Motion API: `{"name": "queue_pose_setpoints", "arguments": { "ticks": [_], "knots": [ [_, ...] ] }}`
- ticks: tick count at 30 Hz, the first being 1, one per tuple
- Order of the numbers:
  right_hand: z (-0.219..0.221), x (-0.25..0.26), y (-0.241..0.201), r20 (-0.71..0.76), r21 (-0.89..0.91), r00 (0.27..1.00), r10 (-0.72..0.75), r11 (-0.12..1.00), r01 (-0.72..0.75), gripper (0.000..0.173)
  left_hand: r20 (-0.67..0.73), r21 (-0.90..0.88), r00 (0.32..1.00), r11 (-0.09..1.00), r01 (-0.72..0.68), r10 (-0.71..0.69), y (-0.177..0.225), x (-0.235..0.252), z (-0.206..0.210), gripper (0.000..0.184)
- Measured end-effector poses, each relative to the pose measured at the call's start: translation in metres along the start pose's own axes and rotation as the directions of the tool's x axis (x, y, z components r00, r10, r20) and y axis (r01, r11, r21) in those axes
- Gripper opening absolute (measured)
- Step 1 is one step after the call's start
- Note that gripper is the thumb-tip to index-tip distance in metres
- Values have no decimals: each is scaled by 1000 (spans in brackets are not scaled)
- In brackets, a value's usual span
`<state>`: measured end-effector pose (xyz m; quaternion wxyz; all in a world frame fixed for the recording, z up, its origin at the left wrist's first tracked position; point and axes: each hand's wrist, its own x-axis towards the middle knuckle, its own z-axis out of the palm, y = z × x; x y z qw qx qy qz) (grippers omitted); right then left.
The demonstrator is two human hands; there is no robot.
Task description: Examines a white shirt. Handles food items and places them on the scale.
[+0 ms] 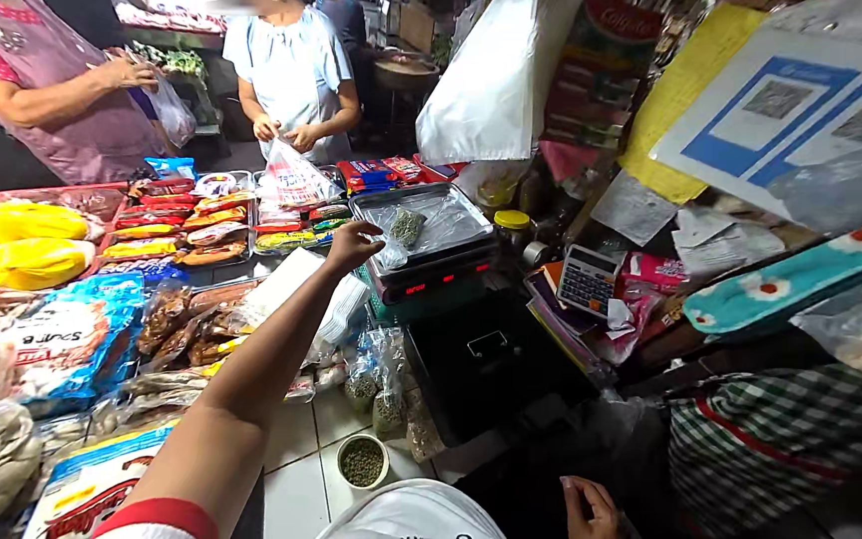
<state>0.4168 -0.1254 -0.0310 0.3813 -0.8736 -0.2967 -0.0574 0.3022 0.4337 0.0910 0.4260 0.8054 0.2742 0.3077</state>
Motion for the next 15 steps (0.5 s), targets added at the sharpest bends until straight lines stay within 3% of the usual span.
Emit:
{"name": "queue_pose_setpoints", "arguments": {
  "ticks": [4,9,10,13,15],
  "knots": [
    [-3,-3,1,0,-7,1000,15,1000,-15,18,41,84,999,996,-17,14,6,4,4,33],
    [-7,-8,3,13,-25,999,52,998,-51,19,218,325,976,942,-83,11,7,9,13,60],
    [-6,-9,4,19,-28,998,59,998,-59,19,236,371,972,922,-108,20,4,11,18,56],
    [-6,-7,1,22,-33,998,55,998,-54,18,170,410,982,901,-144,80,12,20,26,16],
    [-4,1,-3,-2,-16,999,38,999,-38,19,29,318,999,947,-43,35,40,35,17,18]
  ]
}}
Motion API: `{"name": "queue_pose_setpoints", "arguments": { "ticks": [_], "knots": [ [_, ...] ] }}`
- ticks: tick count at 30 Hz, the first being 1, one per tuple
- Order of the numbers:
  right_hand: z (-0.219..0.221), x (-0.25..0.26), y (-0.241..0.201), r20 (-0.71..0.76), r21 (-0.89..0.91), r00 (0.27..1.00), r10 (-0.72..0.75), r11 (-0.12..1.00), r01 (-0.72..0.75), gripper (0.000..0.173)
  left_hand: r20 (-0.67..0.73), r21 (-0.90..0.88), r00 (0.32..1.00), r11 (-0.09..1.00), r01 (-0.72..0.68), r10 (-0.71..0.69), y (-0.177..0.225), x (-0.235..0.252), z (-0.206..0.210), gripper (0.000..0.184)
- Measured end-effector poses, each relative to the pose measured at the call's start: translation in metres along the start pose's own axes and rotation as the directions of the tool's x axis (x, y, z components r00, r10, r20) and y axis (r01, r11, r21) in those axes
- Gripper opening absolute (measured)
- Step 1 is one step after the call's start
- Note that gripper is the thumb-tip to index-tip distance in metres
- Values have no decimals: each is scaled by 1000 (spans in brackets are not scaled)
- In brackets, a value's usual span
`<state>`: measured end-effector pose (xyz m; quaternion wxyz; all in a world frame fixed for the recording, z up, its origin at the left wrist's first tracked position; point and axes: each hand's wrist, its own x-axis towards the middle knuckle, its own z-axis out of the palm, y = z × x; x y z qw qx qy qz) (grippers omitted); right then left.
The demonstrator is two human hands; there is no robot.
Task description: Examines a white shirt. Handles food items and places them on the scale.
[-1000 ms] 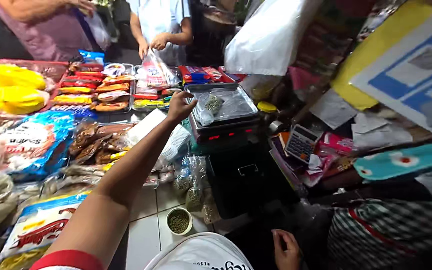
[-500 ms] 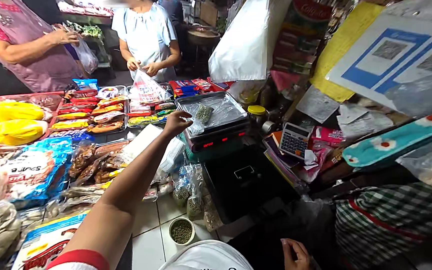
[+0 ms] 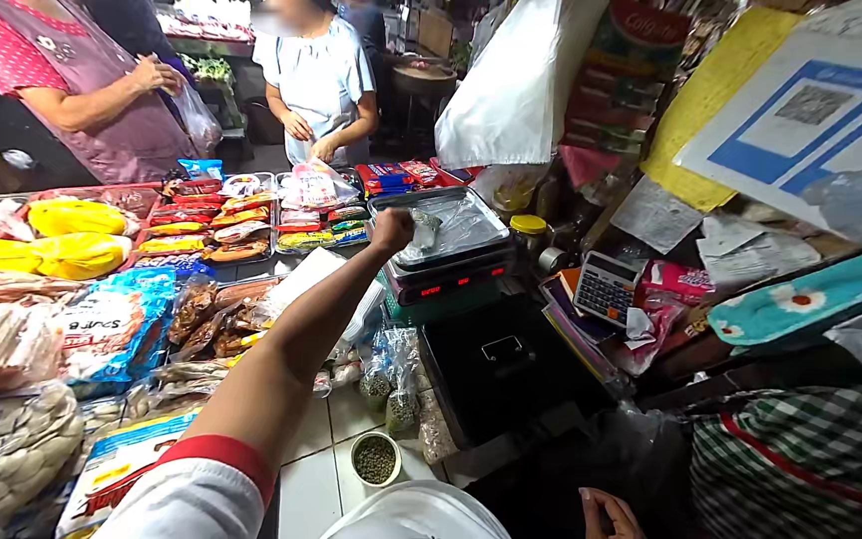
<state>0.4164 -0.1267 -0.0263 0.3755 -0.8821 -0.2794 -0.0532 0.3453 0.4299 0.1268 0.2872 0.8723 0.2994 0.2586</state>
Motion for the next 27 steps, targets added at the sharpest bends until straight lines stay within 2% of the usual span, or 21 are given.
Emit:
{"name": "queue_pose_setpoints", "arguments": {
  "ticks": [2,5,7,10,13,16,17,18,20,21,22,24,25,27],
  "knots": [
    [-2,14,-7,-44,37,998,-43,998,45,20,-80,-124,994,990,70,-80,28,17,-28,22],
    [-11,51,-29,-98,122,977,-190,972,201,25,-166,-367,983,930,12,-79,71,20,-74,19],
    [-13,80,-54,-83,246,944,-321,911,331,29,-184,-482,982,874,-59,-35,98,4,-107,17],
    [-5,115,-131,-11,451,854,-520,760,468,31,-153,-484,988,870,-100,29,127,-48,-150,10],
    [20,125,-226,149,653,762,-631,641,403,49,-55,-463,996,883,-81,63,129,-115,-164,5],
    [57,116,-297,351,815,615,-706,553,170,83,49,-417,993,906,-76,106,117,-185,-161,8],
    [71,109,-315,394,838,562,-727,535,105,86,76,-428,992,902,-59,101,109,-206,-157,7],
    [85,102,-328,417,848,521,-745,526,73,79,101,-449,990,892,-40,95,98,-225,-153,7],
    [107,89,-342,464,836,436,-771,544,71,39,166,-446,986,894,46,32,70,-260,-145,8],
    [116,84,-345,505,818,385,-772,571,72,23,206,-447,978,886,124,-33,56,-277,-141,7],
    [125,79,-347,548,795,338,-765,602,74,15,262,-471,959,853,225,-108,42,-292,-138,5],
    [140,70,-349,617,737,263,-742,661,137,11,356,-513,907,765,389,-223,14,-316,-129,4],
    [147,63,-350,637,707,237,-733,679,200,12,380,-544,889,715,439,-256,0,-327,-121,13],
    [166,50,-351,652,673,190,-734,676,299,14,440,-582,860,648,492,-258,-21,-343,-105,40]
  ]
}}
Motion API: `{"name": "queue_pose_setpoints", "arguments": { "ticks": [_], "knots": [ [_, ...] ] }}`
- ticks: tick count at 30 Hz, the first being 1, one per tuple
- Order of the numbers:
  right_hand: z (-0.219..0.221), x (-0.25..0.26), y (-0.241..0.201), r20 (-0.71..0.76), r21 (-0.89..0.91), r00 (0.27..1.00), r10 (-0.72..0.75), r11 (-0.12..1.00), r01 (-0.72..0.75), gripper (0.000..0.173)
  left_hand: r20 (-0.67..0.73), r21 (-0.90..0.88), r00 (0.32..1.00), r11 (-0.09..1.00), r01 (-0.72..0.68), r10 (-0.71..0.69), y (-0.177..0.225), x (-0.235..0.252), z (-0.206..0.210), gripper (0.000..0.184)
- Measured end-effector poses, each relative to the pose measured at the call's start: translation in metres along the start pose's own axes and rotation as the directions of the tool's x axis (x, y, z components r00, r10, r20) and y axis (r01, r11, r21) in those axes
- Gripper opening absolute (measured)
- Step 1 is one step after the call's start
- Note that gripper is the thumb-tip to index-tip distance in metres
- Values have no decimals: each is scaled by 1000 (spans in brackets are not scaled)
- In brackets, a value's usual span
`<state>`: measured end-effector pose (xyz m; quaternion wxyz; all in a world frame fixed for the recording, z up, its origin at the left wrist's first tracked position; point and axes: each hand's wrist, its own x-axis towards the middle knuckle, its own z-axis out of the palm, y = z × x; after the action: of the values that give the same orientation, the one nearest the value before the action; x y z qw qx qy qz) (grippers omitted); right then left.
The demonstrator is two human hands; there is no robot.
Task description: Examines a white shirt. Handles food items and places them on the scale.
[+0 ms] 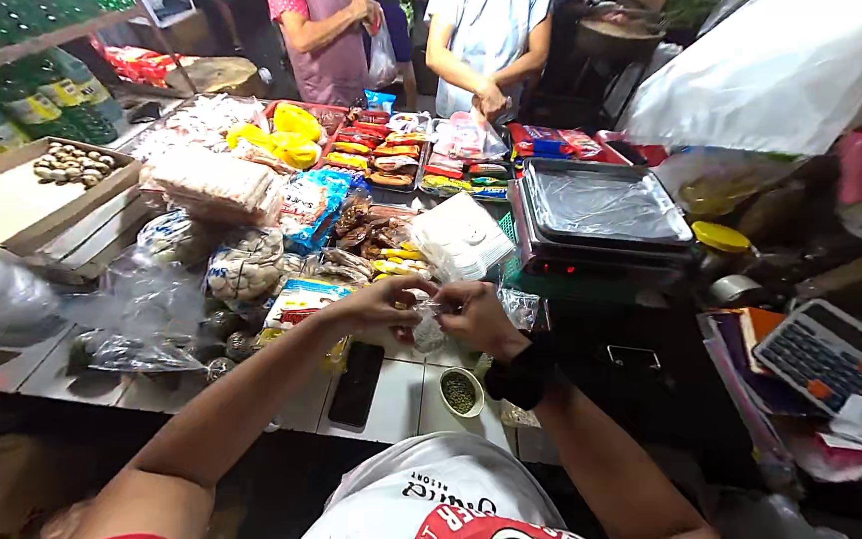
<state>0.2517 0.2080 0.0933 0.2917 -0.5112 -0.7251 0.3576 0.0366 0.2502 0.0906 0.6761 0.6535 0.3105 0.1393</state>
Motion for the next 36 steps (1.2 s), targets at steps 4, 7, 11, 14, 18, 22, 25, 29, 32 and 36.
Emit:
{"name": "queue_pose_setpoints", "arguments": {
  "ticks": [4,7,11,14,18,22,25,29,32,36],
  "knots": [
    [28,15,6,36,-28,999,11,1000,-10,20,-34,309,997,949,-58,72,-41,7,4,58],
    [23,19,7,-10,101,999,52,994,-51,23,-316,499,944,863,78,98,-45,16,1,27],
    [-27,10,25,-156,-12,986,53,998,-55,23,-415,460,910,862,214,-4,-36,13,-22,24],
    [-66,0,64,-275,-240,948,159,944,-227,23,-424,441,896,834,332,-132,-42,16,-42,35],
    [-81,-15,109,-271,-399,901,338,813,-425,32,-516,451,839,777,438,-174,-70,28,-57,38],
    [-74,-25,126,-114,-504,896,429,752,-424,60,-626,429,777,803,415,-67,-67,27,-64,38],
    [-65,-29,126,-7,-592,863,505,693,-411,87,-628,409,776,823,394,-59,-65,28,-70,34],
    [-62,-33,118,-8,-624,889,457,693,-362,52,-574,411,798,779,473,-182,-66,31,-85,33],
    [-74,-42,105,19,-526,926,377,791,-312,28,-595,427,792,783,452,-133,-63,31,-91,39],
    [-82,-60,84,45,-332,952,304,903,-273,23,-633,592,767,705,391,107,-24,25,-60,60]
  ]
}}
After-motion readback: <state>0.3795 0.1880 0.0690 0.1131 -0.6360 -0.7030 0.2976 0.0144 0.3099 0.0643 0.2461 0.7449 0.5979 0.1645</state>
